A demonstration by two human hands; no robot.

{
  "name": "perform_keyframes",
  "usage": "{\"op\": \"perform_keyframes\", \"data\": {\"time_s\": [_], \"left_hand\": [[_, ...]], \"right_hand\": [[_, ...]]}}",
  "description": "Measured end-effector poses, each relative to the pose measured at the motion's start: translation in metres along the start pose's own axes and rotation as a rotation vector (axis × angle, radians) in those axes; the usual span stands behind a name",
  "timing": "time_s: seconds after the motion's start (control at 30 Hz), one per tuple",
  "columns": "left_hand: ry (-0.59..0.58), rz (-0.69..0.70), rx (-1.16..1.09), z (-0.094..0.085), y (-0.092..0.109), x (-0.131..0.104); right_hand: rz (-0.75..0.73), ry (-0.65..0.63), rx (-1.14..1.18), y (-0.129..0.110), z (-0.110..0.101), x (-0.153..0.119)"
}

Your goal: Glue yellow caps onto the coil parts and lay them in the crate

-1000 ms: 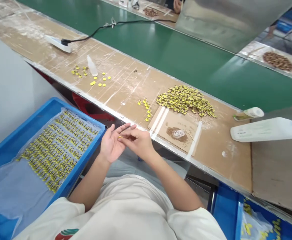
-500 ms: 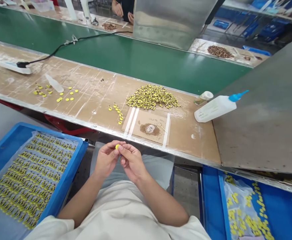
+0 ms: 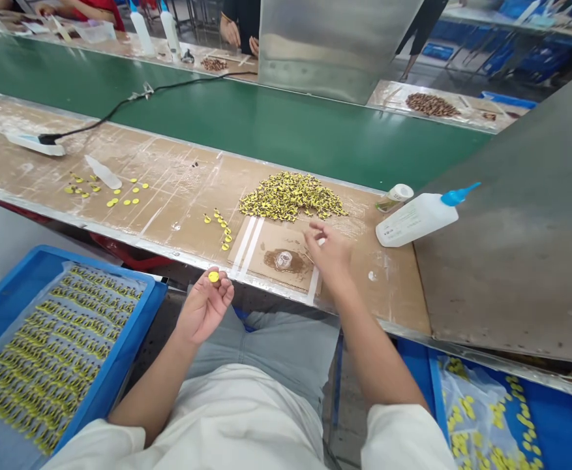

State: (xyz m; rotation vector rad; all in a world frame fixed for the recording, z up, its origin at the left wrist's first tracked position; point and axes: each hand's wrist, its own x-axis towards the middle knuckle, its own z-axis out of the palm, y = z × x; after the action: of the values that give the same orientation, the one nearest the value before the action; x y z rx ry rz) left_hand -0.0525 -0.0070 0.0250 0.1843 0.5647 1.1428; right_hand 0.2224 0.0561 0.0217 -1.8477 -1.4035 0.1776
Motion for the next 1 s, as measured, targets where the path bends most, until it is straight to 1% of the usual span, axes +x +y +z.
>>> {"op": "perform_keyframes", "data": {"time_s": [0.07,0.13,0.23,0.3,0.43,0.57,0.7,0.8,0.9,1.0], "left_hand": [[0.024,-0.008,-0.021,0.001,-0.002,0.002],[0.053,-0.005,-0.022,0.001,-0.004,0.002],[0.081,0.018,-0.001,0.003,-0.005,0.003],[0.079,0.043,0.009,0.004,-0.005,0.002],[0.07,0.076,0.013,0.004,-0.004,0.003],[0.083,0.056,0.022,0.004,-0.005,0.005],[0.09,0.037,0.027,0.005,-0.008,0.009],[0.091,0.022,0.042,0.006,-0.011,0.011],[0.088,0.019,0.042,0.006,-0.014,0.013],[0.088,0.04,0.038,0.007,-0.015,0.015]], "right_hand": [[-0.089,-0.046,-0.134,0.024,0.013,0.035],[-0.133,-0.135,-0.199,0.039,0.026,0.059],[-0.177,-0.213,-0.247,0.049,0.04,0.08],[-0.222,-0.249,-0.263,0.053,0.043,0.087],[-0.346,-0.352,-0.335,0.055,0.039,0.096],[-0.44,-0.394,-0.521,0.053,0.025,0.098],[-0.403,-0.427,-0.579,0.048,0.005,0.099],[-0.361,-0.519,-0.638,0.046,-0.004,0.097],[-0.359,-0.602,-0.664,0.046,-0.004,0.093],[-0.363,-0.599,-0.626,0.044,0.004,0.089]]}}
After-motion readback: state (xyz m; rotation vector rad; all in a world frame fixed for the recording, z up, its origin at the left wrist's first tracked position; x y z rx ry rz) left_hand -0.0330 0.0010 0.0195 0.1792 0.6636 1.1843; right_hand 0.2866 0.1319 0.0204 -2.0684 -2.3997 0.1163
